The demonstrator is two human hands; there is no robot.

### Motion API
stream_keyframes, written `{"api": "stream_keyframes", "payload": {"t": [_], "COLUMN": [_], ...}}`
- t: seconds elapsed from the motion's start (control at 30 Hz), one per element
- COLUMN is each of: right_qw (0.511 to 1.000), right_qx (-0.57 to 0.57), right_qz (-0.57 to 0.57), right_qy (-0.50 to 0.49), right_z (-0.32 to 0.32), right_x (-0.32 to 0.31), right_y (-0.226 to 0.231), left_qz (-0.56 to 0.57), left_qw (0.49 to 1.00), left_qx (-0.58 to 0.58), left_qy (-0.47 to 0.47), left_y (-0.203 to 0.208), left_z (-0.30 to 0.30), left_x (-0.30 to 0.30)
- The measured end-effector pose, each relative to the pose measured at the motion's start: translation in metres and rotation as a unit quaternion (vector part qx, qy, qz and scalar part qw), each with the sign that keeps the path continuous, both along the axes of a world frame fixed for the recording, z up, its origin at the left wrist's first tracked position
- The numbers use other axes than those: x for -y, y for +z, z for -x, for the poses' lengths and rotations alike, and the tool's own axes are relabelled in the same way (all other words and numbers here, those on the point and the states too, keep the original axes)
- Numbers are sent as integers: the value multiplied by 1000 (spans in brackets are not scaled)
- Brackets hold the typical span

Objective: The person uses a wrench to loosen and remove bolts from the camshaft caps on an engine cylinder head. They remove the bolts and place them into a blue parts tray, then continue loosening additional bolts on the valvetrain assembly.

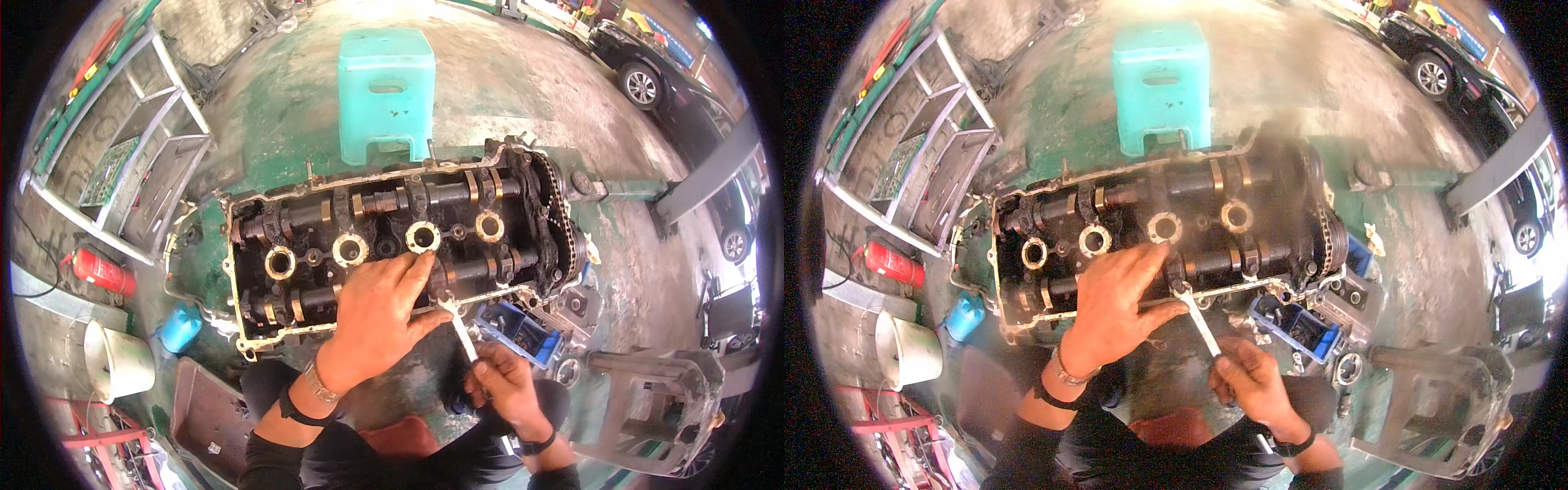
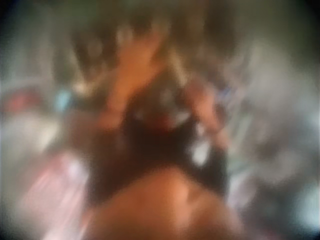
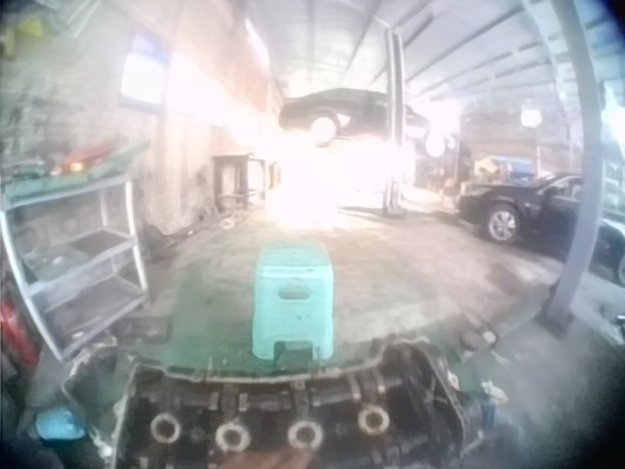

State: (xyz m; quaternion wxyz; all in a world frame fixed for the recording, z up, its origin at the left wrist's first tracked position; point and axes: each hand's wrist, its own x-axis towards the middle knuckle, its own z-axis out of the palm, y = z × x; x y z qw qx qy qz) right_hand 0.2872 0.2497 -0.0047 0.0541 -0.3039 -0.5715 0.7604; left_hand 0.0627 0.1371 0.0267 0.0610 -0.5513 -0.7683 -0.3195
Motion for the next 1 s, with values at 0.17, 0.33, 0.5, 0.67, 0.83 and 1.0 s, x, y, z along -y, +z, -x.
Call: {"api": "stream_keyframes", "payload": {"t": [0.17, 0.33, 0.5, 0.67, 0.83, 1.0], "right_qw": [997, 992, 990, 994, 989, 979], "right_qx": [-44, -75, -91, -82, -76, -73], "right_qz": [-6, 3, 93, 50, 105, 184], "right_qy": [65, 101, 56, 50, 68, 52], "right_z": [8, 22, 40, 42, 32, 31], "right_x": [13, 28, 45, 46, 28, 25], "right_y": [-12, -11, -10, -9, -1, 0], "left_qz": [6, 8, 24, 23, 14, 9], "left_qw": [1000, 1000, 998, 998, 998, 999], "left_qx": [21, 13, 32, 45, 40, 31], "left_qy": [2, -19, -45, -42, -42, -41], "left_y": [1, 4, 8, 7, 7, 5], "left_z": [0, 1, 5, 5, 5, 3], "left_x": [1, 4, 7, 7, 6, 6]}}
